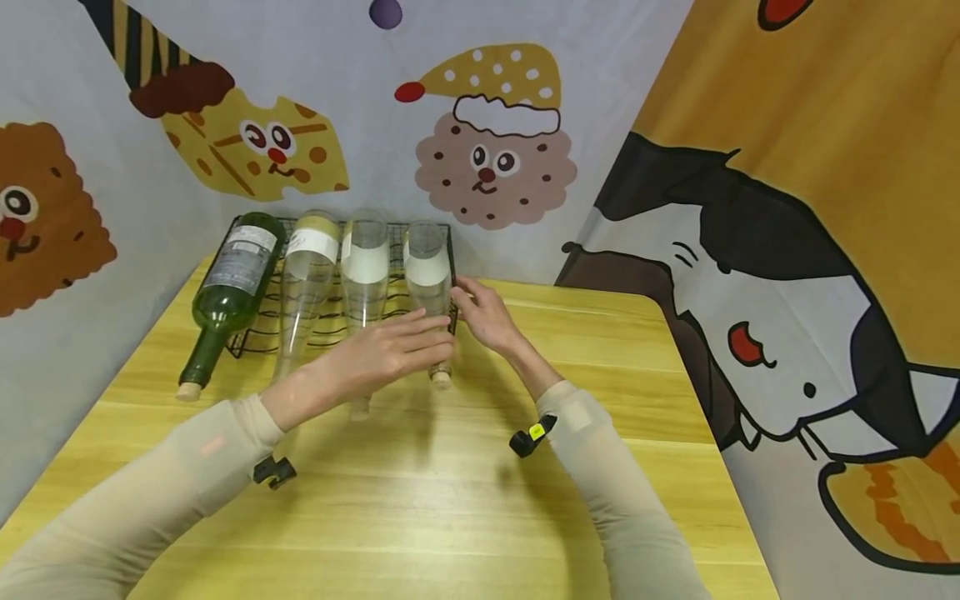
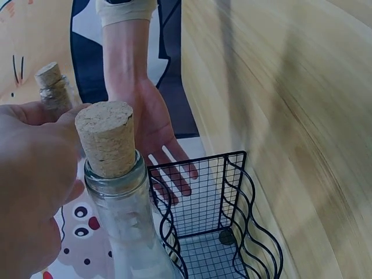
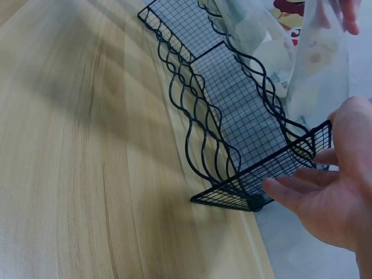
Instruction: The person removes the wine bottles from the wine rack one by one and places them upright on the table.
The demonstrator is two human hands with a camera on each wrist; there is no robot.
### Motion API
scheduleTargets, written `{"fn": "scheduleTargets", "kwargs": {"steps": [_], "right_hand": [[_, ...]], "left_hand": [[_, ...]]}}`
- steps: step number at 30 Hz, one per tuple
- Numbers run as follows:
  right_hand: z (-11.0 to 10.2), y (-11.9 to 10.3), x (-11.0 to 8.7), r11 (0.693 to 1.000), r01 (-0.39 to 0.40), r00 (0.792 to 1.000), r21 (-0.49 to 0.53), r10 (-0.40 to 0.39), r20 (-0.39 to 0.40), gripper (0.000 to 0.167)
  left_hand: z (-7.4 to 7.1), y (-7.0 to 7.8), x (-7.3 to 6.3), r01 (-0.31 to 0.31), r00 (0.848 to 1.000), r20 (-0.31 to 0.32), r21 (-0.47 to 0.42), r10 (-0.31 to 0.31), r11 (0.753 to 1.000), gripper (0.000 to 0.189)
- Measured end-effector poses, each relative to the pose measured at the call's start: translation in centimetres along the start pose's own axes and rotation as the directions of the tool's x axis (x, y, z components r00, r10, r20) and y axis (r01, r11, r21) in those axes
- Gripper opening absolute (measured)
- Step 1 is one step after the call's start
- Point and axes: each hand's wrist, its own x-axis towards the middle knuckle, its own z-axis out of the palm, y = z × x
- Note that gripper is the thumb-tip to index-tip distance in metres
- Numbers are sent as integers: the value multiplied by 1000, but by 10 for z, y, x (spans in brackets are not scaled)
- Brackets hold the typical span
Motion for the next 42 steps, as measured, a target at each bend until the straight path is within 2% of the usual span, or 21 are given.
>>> {"fn": "scheduleTargets", "kwargs": {"steps": [6, 10, 17, 24, 27, 33, 42], "right_hand": [[0, 0, 0, 1000, 8, 1000, -9, -8, -3, 59], [0, 0, 0, 1000, 14, 1000, 7, -14, -4, 58], [1, 0, 1, 1000, 1, 1000, 14, -1, -20, 56], [2, 0, 2, 999, -6, 1000, 38, 6, -19, 56], [2, 0, 2, 999, -10, 1000, 32, 11, -17, 56], [1, 0, 1, 1000, -1, 1000, 30, 1, -11, 54], [1, -1, 1, 999, 20, 1000, 34, -20, -3, 53]], "left_hand": [[-1, -4, 6, 36, 992, -117, -22, -39, 999, 51], [-4, -7, 11, 48, 985, -163, -34, -53, 998, 51], [-9, -13, 19, 80, 974, -209, -46, -88, 996, 46], [-12, -20, 24, 122, 953, -263, -129, -153, 984, 56], [-14, -23, 27, 138, 946, -272, -144, -174, 980, 55], [-18, -29, 33, 173, 929, -304, -143, -209, 975, 53], [-26, -35, 40, 192, 925, -313, -102, -214, 976, 56]]}}
